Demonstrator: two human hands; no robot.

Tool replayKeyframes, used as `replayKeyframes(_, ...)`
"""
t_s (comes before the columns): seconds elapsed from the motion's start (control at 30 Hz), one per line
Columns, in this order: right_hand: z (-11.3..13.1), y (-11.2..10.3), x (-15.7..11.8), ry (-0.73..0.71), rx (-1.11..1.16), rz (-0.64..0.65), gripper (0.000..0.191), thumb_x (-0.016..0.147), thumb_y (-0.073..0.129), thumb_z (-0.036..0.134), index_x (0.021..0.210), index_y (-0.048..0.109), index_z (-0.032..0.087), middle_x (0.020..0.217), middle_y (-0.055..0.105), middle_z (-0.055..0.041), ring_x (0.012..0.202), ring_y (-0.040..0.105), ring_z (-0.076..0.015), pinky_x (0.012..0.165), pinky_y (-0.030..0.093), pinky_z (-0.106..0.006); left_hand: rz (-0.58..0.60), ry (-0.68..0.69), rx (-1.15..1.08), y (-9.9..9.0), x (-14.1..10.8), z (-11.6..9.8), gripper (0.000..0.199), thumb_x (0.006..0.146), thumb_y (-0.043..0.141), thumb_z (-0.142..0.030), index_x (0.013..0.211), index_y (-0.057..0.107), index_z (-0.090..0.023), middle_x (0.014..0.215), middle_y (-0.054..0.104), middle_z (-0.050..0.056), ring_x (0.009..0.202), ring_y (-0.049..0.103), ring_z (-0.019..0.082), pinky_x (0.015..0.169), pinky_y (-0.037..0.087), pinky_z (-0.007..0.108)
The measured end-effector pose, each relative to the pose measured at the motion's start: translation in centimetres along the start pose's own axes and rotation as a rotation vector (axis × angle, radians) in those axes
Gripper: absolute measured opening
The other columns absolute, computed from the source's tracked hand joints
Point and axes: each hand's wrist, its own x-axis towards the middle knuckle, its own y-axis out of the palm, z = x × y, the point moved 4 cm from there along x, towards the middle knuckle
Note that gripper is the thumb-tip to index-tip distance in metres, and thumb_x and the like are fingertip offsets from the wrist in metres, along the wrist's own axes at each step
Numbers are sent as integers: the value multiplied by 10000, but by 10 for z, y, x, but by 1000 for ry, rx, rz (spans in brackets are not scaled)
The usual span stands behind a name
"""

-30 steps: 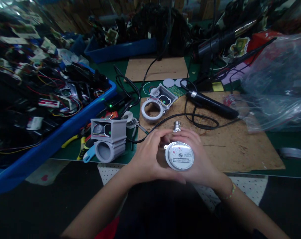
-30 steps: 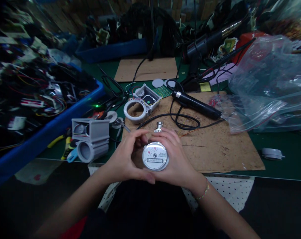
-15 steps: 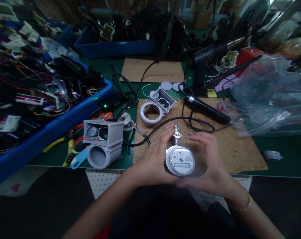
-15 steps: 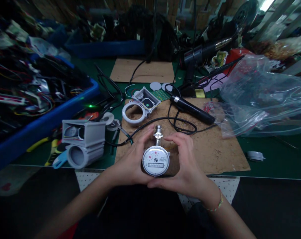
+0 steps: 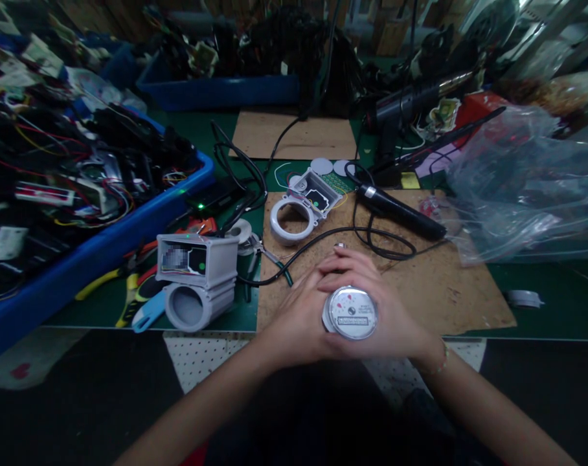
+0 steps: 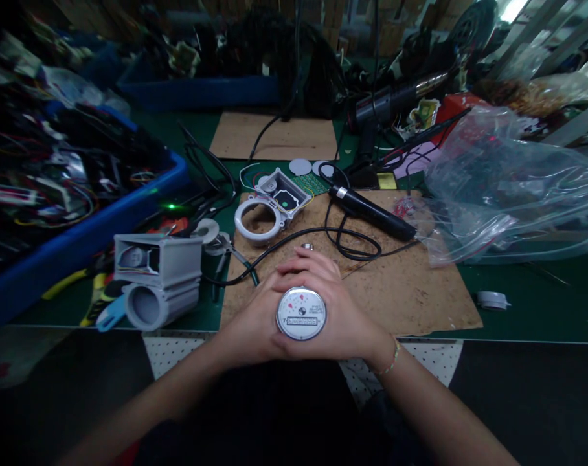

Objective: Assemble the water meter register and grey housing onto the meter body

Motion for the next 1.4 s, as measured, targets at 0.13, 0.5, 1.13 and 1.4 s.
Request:
replayKeyframes(0.13,2,5,-2,0,4,-88,465,671,854,385,1070,644,271,1209,675,-24,1365,456,-294,1203,333,-509,-56,24,32,6,-4,0,941,753,771,-485,1541,300,-276,1662,290,108,1537,269,331,1270,248,558)
replayKeyframes(0.5,2,7,-3,-7,19,-152,471,628,860,345,1041,652,258,1189,687,-25,1318,493,-278,1170,378,-454,-115,29,52,11,-5,1,862,751,759,-409,1496,357,-246,1644,339,109,1529,299,296,1271,256,527)
replayKeyframes(1.13,6,3,-9,206,312,-101,238,939,684,393,1130,745,265,1324,664,-42,1286,583,-241,1172,397,-436,-133,64,-55,1,-3,-15,983,630,854,-338,1513,434,-236,1656,315,102,1518,321,340,1265,278,502)
replayKeyframes(1.4,-32,-33,-12,425,333,-385,477,1007,473,619,1106,689,205,944,742,-62,828,702,-175,741,557,-280,-129,129,-142,-4,-4,-13,816,637,894,-348,1353,528,-207,1652,297,162,1536,286,344,1244,295,516)
